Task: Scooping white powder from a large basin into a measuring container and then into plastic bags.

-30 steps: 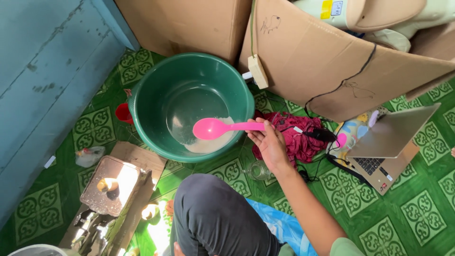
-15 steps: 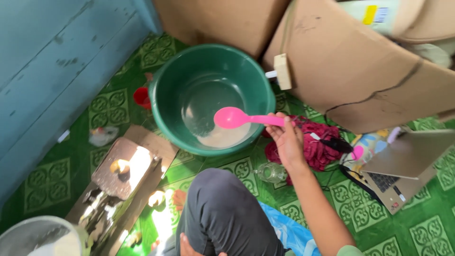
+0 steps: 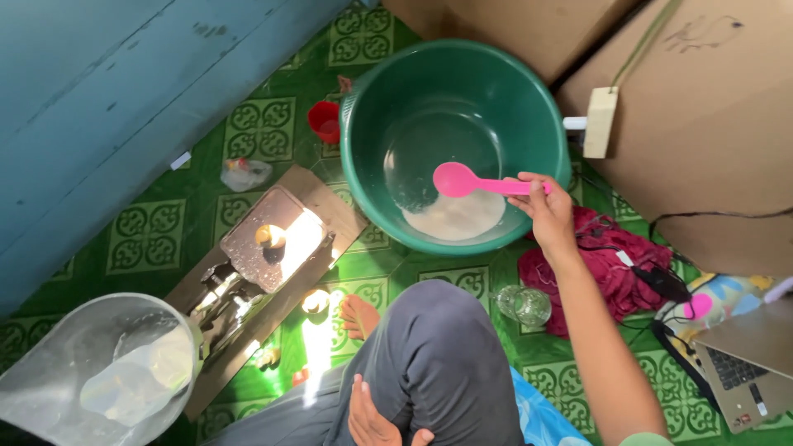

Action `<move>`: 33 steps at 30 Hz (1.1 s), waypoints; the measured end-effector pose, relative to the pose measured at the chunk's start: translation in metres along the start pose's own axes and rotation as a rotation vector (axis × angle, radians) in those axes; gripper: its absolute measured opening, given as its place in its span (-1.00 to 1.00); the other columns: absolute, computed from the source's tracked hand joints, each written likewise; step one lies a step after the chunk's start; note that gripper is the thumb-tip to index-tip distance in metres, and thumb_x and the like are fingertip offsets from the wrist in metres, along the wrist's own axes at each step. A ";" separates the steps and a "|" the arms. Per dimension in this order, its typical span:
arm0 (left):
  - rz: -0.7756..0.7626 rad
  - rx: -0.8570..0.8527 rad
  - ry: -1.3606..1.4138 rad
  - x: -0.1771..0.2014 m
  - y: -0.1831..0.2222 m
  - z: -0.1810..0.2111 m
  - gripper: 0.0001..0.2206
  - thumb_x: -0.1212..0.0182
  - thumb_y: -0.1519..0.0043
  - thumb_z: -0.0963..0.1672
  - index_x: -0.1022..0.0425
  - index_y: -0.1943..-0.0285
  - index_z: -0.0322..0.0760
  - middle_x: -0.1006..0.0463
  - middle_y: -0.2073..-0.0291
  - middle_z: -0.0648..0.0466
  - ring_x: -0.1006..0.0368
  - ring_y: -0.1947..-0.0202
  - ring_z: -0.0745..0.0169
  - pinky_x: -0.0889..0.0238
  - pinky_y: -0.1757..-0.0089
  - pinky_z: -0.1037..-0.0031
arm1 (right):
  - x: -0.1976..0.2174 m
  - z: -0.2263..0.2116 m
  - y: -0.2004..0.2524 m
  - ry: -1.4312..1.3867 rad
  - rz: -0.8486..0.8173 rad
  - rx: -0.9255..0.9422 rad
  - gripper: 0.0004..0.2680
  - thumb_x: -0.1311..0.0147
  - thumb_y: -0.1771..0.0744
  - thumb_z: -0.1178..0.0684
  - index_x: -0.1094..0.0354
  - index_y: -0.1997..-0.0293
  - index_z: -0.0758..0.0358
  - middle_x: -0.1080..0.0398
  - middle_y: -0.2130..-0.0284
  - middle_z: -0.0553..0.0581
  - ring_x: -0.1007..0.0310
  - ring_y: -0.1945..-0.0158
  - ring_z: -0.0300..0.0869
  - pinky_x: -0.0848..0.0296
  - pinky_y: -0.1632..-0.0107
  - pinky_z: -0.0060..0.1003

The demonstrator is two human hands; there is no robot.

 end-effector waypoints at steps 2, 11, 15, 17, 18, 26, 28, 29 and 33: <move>0.029 0.010 -0.023 0.001 -0.004 0.003 0.03 0.45 -0.02 0.40 -0.12 -0.32 -0.49 -0.37 -0.17 -0.32 -0.41 -0.08 -0.26 -0.27 -0.06 0.18 | -0.003 0.022 -0.018 0.014 -0.054 -0.041 -0.74 0.22 -0.42 0.02 -0.21 -0.09 0.46 -0.39 0.07 0.32 -0.46 0.06 -0.09 -0.48 -0.08 -0.29; 0.070 0.064 -0.129 -0.002 -0.007 0.007 -0.07 0.62 -0.15 0.35 -0.23 -0.21 -0.46 -0.45 -0.08 -0.26 -0.47 -0.02 -0.15 -0.32 -0.01 0.20 | -0.013 0.086 -0.074 0.160 -0.171 -0.229 -0.81 0.24 -0.42 0.13 -0.23 -0.01 0.49 -0.39 0.04 0.35 -0.47 0.00 -0.02 -0.49 -0.12 -0.25; 0.167 0.076 -0.245 -0.003 -0.008 0.008 -0.80 -0.04 -0.28 -0.22 -0.28 -0.07 -0.39 -0.51 0.01 -0.19 -0.52 0.05 -0.08 -0.37 0.04 0.27 | -0.007 0.112 -0.092 0.187 -0.163 -0.312 -0.80 0.23 -0.43 0.11 -0.22 -0.05 0.49 -0.37 0.07 0.34 -0.47 0.03 -0.02 -0.49 -0.12 -0.24; 0.151 0.090 -0.260 -0.007 -0.001 0.002 -0.79 -0.06 -0.27 -0.24 -0.28 -0.07 -0.38 -0.51 0.00 -0.18 -0.52 0.03 -0.07 -0.37 0.04 0.28 | -0.005 0.120 -0.097 0.204 -0.186 -0.330 -0.79 0.22 -0.43 0.10 -0.22 -0.04 0.49 -0.38 0.08 0.34 -0.48 0.04 -0.01 -0.49 -0.10 -0.24; 0.135 0.098 -0.269 -0.010 0.003 -0.002 -0.79 -0.08 -0.26 -0.25 -0.28 -0.07 -0.36 -0.51 -0.01 -0.18 -0.52 0.02 -0.05 -0.37 0.03 0.28 | -0.004 0.124 -0.098 0.220 -0.201 -0.345 -0.79 0.21 -0.43 0.09 -0.23 -0.03 0.49 -0.39 0.10 0.34 -0.49 0.06 0.00 -0.49 -0.09 -0.23; 0.133 0.104 -0.266 -0.013 0.013 -0.007 -0.80 -0.06 -0.27 -0.24 -0.28 -0.07 -0.36 -0.51 -0.01 -0.18 -0.51 0.02 -0.06 -0.37 0.01 0.27 | 0.006 0.145 -0.104 0.259 -0.223 -0.447 -0.78 0.22 -0.43 0.10 -0.18 -0.02 0.58 -0.36 0.14 0.43 -0.49 0.10 0.11 -0.54 -0.03 -0.17; 0.103 0.110 -0.264 -0.016 0.015 -0.010 -0.78 -0.05 -0.28 -0.24 -0.26 -0.09 -0.34 -0.50 -0.04 -0.17 -0.51 0.00 -0.06 -0.36 0.00 0.27 | 0.007 0.144 -0.103 0.266 -0.215 -0.463 -0.77 0.21 -0.43 0.10 -0.16 -0.03 0.61 -0.36 0.17 0.45 -0.50 0.15 0.12 -0.55 0.02 -0.19; 0.121 0.094 -0.264 -0.014 0.014 -0.008 -0.78 -0.06 -0.28 -0.24 -0.26 -0.09 -0.34 -0.51 -0.02 -0.18 -0.51 0.02 -0.07 -0.37 0.02 0.27 | 0.008 0.141 -0.102 0.267 -0.198 -0.458 -0.76 0.21 -0.43 0.11 -0.17 -0.04 0.62 -0.36 0.17 0.45 -0.50 0.16 0.10 -0.55 0.03 -0.21; 0.116 0.112 -0.246 -0.010 0.005 -0.001 -0.80 0.03 -0.31 -0.22 -0.27 -0.10 -0.38 -0.49 -0.05 -0.22 -0.50 -0.02 -0.09 -0.34 -0.02 0.26 | 0.015 0.137 -0.105 0.274 -0.131 -0.453 -0.74 0.27 -0.44 0.09 -0.13 -0.09 0.62 -0.36 0.13 0.50 -0.52 0.13 0.10 -0.56 0.04 -0.24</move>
Point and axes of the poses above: each hand's wrist, its own y-axis away from the middle knuckle, its own x-axis out of the back of the hand, z = x × y, the point moved 10 cm from there along -y, towards the middle knuckle
